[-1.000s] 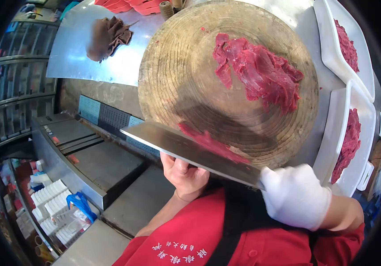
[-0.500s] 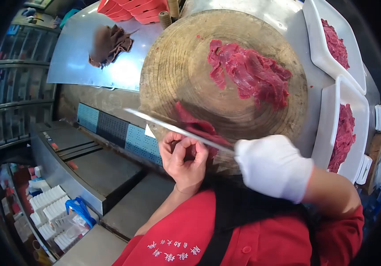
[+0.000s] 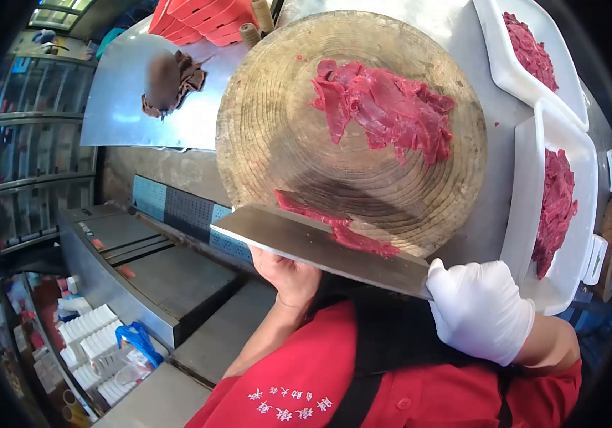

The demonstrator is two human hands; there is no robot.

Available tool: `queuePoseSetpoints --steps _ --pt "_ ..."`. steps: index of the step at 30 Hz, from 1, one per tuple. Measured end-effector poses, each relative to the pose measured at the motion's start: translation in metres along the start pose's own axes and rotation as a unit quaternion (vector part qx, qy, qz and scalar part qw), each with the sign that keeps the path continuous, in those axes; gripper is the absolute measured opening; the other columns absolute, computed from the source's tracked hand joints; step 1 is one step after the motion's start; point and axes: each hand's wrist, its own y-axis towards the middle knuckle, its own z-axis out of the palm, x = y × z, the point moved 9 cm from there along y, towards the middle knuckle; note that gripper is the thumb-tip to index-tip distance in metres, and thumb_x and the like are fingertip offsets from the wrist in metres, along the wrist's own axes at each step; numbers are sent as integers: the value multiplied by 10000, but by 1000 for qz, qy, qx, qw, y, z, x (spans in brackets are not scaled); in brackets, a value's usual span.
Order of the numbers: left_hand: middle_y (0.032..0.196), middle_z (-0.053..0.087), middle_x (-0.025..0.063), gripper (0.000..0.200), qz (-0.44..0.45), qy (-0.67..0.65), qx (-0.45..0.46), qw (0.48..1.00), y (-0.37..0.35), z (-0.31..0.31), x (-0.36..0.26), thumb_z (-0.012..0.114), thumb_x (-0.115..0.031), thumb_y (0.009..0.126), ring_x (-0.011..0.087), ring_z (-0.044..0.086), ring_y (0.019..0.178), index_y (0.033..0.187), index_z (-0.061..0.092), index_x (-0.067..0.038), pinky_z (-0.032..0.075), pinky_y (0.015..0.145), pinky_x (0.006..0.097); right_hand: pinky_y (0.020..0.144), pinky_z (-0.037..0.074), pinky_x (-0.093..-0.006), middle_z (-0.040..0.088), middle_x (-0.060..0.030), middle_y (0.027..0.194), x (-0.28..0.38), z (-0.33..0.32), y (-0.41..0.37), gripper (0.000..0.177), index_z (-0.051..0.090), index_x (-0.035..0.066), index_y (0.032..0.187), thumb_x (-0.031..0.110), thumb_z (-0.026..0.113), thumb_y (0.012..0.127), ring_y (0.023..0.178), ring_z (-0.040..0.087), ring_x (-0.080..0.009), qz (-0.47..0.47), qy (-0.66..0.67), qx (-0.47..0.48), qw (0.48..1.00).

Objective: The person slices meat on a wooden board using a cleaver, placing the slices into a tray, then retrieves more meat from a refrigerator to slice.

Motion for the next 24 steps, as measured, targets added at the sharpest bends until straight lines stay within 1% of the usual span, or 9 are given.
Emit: queuePoseSetpoints --steps 3,6,9,11,13,15,17,22,24 --pt "921 627 136 154 -35 -36 5 999 2 0 6 715 -3 707 339 580 907 857 687 -31 461 818 406 387 314 -370 456 -48 523 -1 4 -5 97 529 59 729 139 580 749 425 487 -200 -2 -46 31 998" --pt "953 626 134 191 21 39 36 998 6 2 -6 719 -3 702 340 581 916 887 683 -38 462 824 402 386 349 -368 498 -66 534 -2 5 4 93 538 48 740 130 581 747 445 536 -207 -7 -53 52 997" --pt "991 624 132 245 34 45 42 998 8 1 -10 735 -10 699 335 583 915 933 679 -51 468 819 397 404 441 -378 580 -122 585 -2 15 36 97 539 27 748 118 573 753 504 625 -230 11 120 109 987" --pt "1014 619 127 296 38 39 27 998 9 0 -9 760 -20 692 323 584 915 971 676 -68 476 816 375 408 454 -394 574 -124 591 6 13 60 111 525 25 741 122 576 755 500 620 -242 -22 135 89 987" --pt "1007 616 127 306 29 24 34 999 8 0 -6 780 -24 683 308 588 924 969 681 -68 483 810 353 409 459 -392 586 -132 611 10 4 58 107 531 22 750 119 577 752 517 632 -251 -65 55 97 992" --pt "994 613 121 319 43 6 11 999 9 0 -9 785 -16 674 290 590 928 973 684 -63 485 796 342 409 456 -396 586 -138 596 0 4 43 115 534 21 731 122 590 732 505 634 -262 -11 153 131 979" --pt "994 609 119 325 52 1 11 999 10 2 -8 785 -13 672 282 596 898 979 686 -53 486 785 342 420 470 -401 587 -116 560 -10 6 22 107 537 36 699 114 611 690 455 620 -268 57 125 205 969" --pt "981 586 118 383 32 7 10 999 21 5 -11 770 16 669 262 585 820 1031 661 -39 490 713 331 486 506 -440 585 -162 572 0 13 91 138 564 4 733 134 601 762 515 627 -333 37 209 109 971" --pt "972 577 110 353 2 71 11 997 30 -5 0 760 22 696 251 578 830 1026 647 -34 486 687 324 505 501 -424 588 -157 611 25 7 120 164 550 -10 797 143 604 772 551 630 -327 -62 200 -10 978"
